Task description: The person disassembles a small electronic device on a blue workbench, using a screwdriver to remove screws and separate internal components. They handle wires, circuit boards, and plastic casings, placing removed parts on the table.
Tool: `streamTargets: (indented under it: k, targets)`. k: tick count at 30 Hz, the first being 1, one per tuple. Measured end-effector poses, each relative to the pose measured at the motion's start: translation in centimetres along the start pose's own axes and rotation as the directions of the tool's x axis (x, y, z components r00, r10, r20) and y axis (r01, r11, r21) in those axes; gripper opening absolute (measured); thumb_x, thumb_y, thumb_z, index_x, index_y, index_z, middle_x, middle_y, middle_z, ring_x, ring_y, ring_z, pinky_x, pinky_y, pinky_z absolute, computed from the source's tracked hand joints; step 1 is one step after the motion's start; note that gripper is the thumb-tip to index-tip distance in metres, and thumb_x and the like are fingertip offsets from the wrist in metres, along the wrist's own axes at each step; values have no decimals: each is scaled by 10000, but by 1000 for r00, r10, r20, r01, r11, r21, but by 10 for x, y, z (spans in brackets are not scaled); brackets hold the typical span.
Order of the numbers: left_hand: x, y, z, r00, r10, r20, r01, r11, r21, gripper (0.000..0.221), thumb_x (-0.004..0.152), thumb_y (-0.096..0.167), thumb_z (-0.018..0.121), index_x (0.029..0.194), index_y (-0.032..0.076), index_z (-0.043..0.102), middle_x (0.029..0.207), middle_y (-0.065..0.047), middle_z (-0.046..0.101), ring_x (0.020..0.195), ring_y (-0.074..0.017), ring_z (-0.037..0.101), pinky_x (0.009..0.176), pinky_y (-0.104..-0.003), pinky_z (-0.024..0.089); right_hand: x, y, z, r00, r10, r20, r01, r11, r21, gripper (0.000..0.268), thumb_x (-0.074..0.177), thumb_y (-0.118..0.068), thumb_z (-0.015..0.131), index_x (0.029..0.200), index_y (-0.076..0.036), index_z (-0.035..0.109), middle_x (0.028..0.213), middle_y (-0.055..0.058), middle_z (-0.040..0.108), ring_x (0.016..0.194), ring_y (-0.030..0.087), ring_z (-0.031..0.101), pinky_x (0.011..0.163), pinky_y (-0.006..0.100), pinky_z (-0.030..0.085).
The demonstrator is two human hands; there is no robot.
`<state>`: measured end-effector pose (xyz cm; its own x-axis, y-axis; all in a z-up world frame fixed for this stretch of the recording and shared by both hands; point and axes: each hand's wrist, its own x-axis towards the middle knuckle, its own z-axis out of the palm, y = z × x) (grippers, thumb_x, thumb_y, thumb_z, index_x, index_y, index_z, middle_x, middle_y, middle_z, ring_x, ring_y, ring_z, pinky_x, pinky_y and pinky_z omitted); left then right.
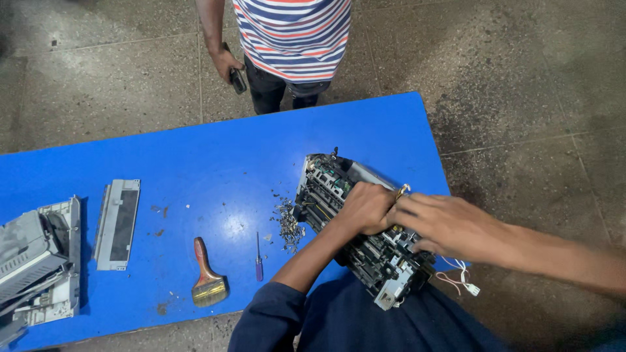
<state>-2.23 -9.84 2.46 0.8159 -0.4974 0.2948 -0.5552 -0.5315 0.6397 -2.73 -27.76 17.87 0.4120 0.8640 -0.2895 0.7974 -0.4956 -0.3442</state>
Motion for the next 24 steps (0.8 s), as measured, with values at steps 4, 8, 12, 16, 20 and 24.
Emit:
streamTargets:
  k: [4,8,12,16,20,24]
  targets:
    - [-13,-4,0,995,-56,-82,53,998,-38,310,827,327,555,815,56,706,623,-200,623,607,-418,627,625,-556,485,-25,1,1,945,297,-138,-282,952,119,811,637,-510,831,1332,-149,620,1292,38,620,1151,241,607,925,397,504]
    - [-16,-15,-10,973,-64,-222,61,998,-21,289,802,308,561,713,47,649,586,-178,592,551,-391,600,594,-535,481,-31,-7,43,861,432,-269,-383,898,215,840,593,-526,884,1324,-172,670,1333,40,611,1248,259,566,1032,458,449]
    - [-24,-12,-12,932,-103,-347,90,994,-54,210,831,229,579,773,50,673,642,-173,621,579,-388,606,593,-529,474,-37,-11,68,761,387,-521,-224,910,348,749,624,-479,858,1245,-93,694,1426,92,583,1361,304,523,1096,474,437]
    - [-31,2,-10,893,-81,-443,78,997,-25,136,793,167,598,797,53,672,657,-148,631,586,-381,582,630,-510,482,-25,-26,84,658,418,-627,-291,909,300,759,612,-430,881,1229,-35,683,1439,135,556,1394,360,472,1135,504,386]
    - [-41,11,-8,865,-70,-496,83,997,4,118,770,137,604,808,43,663,665,-129,619,606,-356,597,640,-484,485,-16,-24,91,630,333,-701,-231,943,240,707,622,-408,881,1192,-34,694,1399,118,602,1415,361,469,1155,528,365]
    - [-51,15,-4,852,-21,-523,38,999,23,105,758,118,602,808,28,621,701,-122,609,662,-354,610,675,-471,489,-21,-24,99,625,284,-727,-170,959,228,643,638,-391,880,1149,-44,703,1353,101,640,1397,309,505,1130,520,381]
